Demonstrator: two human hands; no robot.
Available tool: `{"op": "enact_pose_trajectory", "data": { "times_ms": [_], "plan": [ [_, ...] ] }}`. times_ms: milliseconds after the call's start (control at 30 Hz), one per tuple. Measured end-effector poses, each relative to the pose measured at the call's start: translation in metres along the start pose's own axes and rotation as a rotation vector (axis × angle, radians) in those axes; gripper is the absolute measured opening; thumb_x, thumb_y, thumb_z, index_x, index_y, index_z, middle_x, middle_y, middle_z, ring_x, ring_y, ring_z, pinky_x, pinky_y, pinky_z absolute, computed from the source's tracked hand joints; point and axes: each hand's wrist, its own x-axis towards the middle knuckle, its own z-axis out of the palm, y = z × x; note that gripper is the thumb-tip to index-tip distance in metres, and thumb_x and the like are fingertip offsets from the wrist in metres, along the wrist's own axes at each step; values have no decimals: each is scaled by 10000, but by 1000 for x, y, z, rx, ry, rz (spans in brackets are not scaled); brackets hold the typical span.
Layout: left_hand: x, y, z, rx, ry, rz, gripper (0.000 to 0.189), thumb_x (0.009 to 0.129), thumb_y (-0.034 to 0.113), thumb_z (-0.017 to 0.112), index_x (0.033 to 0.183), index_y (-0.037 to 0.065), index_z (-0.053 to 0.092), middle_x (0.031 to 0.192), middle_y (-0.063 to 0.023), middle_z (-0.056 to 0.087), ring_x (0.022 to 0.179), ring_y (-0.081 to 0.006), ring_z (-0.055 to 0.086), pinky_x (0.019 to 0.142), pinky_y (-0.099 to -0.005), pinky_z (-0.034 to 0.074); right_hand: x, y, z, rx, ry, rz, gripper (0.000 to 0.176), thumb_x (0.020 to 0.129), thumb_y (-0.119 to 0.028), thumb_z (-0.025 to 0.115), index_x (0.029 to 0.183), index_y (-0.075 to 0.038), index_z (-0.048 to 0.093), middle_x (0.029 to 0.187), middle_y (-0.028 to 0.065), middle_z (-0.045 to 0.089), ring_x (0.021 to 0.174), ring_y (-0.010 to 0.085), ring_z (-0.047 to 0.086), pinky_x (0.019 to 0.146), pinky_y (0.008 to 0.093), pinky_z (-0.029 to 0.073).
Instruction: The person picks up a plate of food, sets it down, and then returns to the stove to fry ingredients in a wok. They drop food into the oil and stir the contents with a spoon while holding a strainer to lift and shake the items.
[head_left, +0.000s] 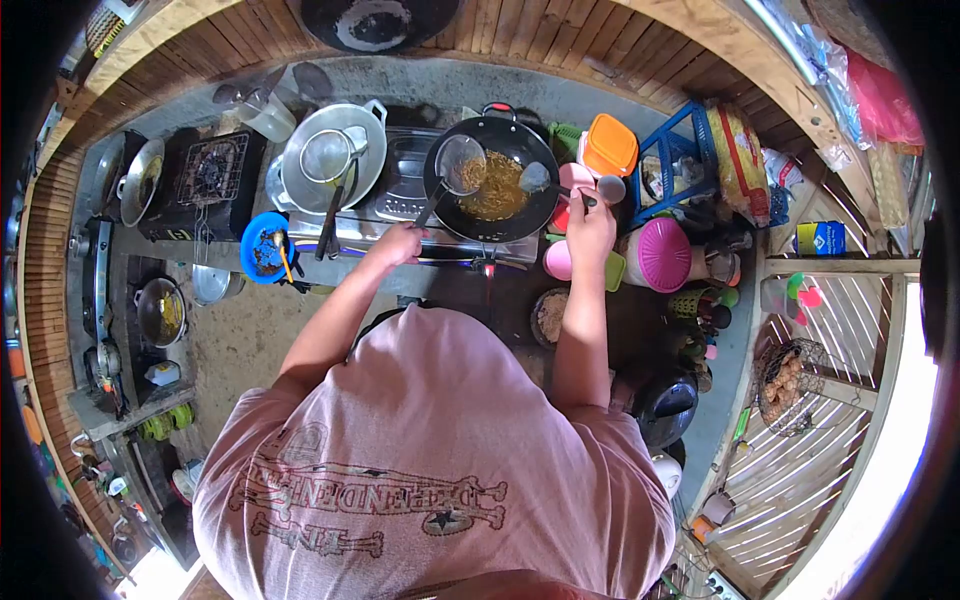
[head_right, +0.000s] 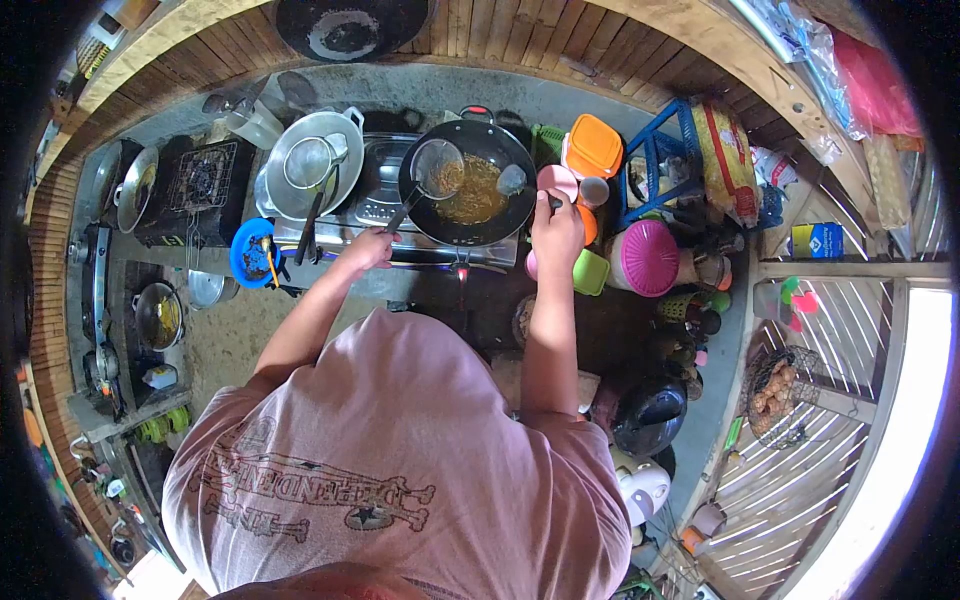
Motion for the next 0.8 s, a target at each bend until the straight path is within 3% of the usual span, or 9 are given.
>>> {"op": "enact_pose_trajectory", "data": {
  "times_ms": [100,200,367,667,733,800],
  "plan": [
    [1,1,2,-9,11,5,248,953,234,499,1103,69,607,675,28,506,603,-119,532,639,-368,539,4,2,6,-68,-68,74,268,954,-280,617,998,-29,700,803,157,725,794,332,713,737,428,543],
    [3,2,6,0,18,11,243,955,227,489,1105,63,587,671,36,487,588,-110,511,630,-362,533,5,7,22,221,-221,244,274,955,-277,624,1035,-25,696,810,153,734,798,291,725,743,385,544],
    [14,2,6,-6,-59,1,297,950,255,512,1168,68,591,726,18,524,666,-126,534,659,-372,504,2,-1,18,406,-200,234,257,941,-251,655,1051,-23,694,815,141,738,796,272,726,761,365,542],
    [14,15,16,48,-15,-25,300,947,280,526,1156,80,606,749,3,542,706,-150,558,714,-416,530,10,17,22,12,-65,46,266,944,-311,636,1042,-73,702,825,184,716,824,344,701,764,422,536],
    [19,11,18,44,-26,-29,302,951,281,522,1159,80,609,752,0,546,707,-150,558,715,-419,531,10,15,30,232,-231,219,262,943,-297,641,1037,-59,699,832,176,723,814,327,708,763,412,537],
    [20,12,18,40,-30,-28,305,955,283,519,1162,79,612,754,-3,549,707,-150,559,715,-421,531,9,12,30,289,-224,200,260,943,-287,643,1036,-51,697,833,170,727,803,317,711,758,403,538]
  ]
}}
